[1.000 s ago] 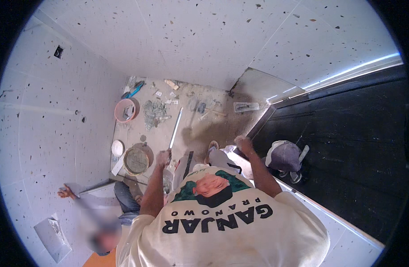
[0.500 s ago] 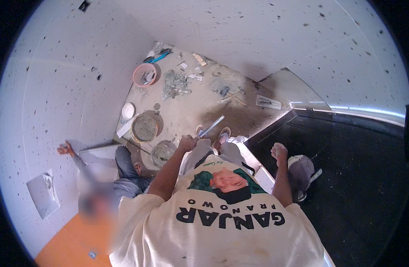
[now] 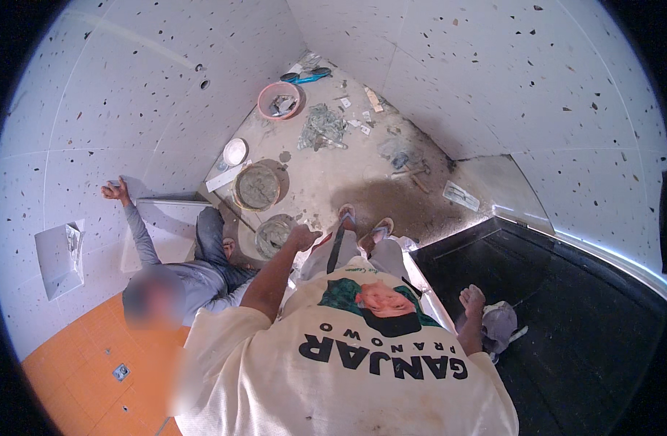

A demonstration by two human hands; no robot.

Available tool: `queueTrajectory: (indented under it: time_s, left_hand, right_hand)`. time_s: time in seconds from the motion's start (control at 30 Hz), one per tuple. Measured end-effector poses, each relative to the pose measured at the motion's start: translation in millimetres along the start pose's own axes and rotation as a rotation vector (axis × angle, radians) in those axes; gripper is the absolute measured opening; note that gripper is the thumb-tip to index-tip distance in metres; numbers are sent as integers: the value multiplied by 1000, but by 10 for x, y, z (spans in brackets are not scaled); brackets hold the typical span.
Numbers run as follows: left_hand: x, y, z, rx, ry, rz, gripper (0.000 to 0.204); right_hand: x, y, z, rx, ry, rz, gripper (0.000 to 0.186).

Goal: The person applies adhesive to a wall using a trowel, measures the wall with a metal ruler, and marks a large white tile with a pencil and tape measure. They then walk to an outdoor area and pick up a long white trim piece.

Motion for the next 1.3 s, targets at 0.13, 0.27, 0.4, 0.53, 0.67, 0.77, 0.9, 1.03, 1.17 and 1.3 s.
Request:
queueTrajectory:
  time_s: [0.13, 0.27, 0.4, 0.53, 0.67, 0.77, 0.9, 1.03, 1.17, 1.3]
  left_hand:
    - [-72, 59, 39, -132, -57, -118, 32]
    - [-155, 82, 87, -168, 16, -204, 32]
    - [-168, 308, 380, 52, 142, -82, 28]
    - [-766, 148, 122, -176, 255, -237, 25]
    - [-1477, -52, 263, -355, 438, -339, 22]
    - [-2098, -308, 197, -167, 706, -280, 18]
    - [-3012, -628, 207, 24, 721, -123, 17]
    - [-4420, -1167, 242, -496, 529, -122, 21]
    - [-5302, -1767, 376, -379, 617, 195, 19]
    - [-6204, -1611, 640, -88, 600, 200, 28]
  right_hand:
    - [-228, 216, 293, -73, 7, -39, 29]
    - [-287, 272, 339, -76, -128, -26, 13]
    - [-552, 323, 521, -46, -238, 62, 18]
    - [-1457, 643, 940, 34, -390, -135, 20]
    - [-2006, 660, 553, 74, -259, -41, 21]
    - [-2198, 246, 278, 88, -187, 140, 17]
    - [-2808, -475, -282, 111, -246, 379, 17]
    - [-3811, -951, -958, 168, -234, 442, 18]
    - [-3733, -1858, -2151, 648, -37, 747, 21]
    - [-3910, -2276, -2557, 727, 43, 1186, 25]
Point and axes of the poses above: each hand's wrist, its own x-axis away from the middle knuckle, its own z-axis out of the back of the hand, y = z × x, the point moved 6 cm from there along -x, towards the middle knuckle, and after that the axes turned 14 degrees about -z, right-handed, at the moved point
